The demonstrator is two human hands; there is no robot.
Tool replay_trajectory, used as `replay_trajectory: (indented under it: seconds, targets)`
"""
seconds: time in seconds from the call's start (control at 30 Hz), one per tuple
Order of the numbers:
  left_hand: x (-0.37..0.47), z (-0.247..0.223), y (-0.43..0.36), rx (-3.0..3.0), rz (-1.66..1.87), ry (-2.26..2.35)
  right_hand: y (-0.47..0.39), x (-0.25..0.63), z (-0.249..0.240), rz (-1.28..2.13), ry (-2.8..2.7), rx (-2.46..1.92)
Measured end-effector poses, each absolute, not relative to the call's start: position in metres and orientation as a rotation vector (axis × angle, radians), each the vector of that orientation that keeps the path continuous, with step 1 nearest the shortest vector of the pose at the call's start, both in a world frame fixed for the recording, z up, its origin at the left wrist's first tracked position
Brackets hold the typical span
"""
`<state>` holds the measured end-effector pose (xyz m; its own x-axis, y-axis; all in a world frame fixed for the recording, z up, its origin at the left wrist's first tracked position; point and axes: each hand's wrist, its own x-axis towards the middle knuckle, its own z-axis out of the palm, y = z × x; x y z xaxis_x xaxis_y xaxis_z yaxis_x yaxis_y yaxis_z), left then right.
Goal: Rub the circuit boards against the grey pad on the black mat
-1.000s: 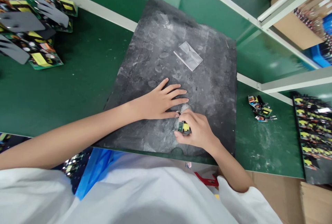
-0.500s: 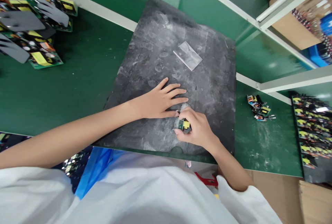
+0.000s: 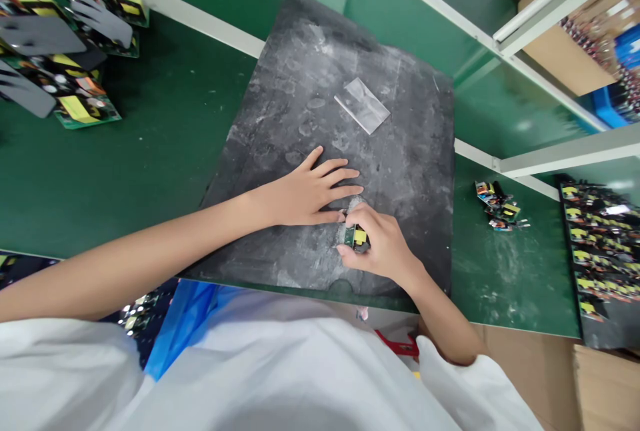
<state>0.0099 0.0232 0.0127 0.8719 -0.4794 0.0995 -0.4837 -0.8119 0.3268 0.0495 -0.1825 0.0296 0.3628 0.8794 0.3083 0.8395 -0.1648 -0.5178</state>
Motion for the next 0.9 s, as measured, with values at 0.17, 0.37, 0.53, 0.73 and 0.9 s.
replay_trajectory:
  seconds: [0.17, 0.37, 0.53, 0.73, 0.9]
  targets:
    - [0.009, 0.0116, 0.0218, 2.704, 0.023, -0.696, -0.1827, 0.0499, 0.0299, 0.103, -1.473, -1.998]
    - [0.0085, 0.0115, 0.0213, 2.688, 0.024, -0.696, -0.183, 0.0498, 0.029, 0.114, -1.456, -2.007]
    - [0.0085, 0.0122, 0.0223, 2.678, 0.027, -0.697, -0.1827, 0.0495, 0.0293, 0.118, -1.462, -2.023]
    - [0.0082, 0.0123, 0.0222, 2.666, 0.028, -0.691, -0.1824, 0.0497, 0.0309, 0.115, -1.48, -2.034]
    - [0.0086, 0.0129, 0.0227, 2.669, 0.013, -0.687, -0.1825, 0.0496, 0.0313, 0.119, -1.477, -2.035]
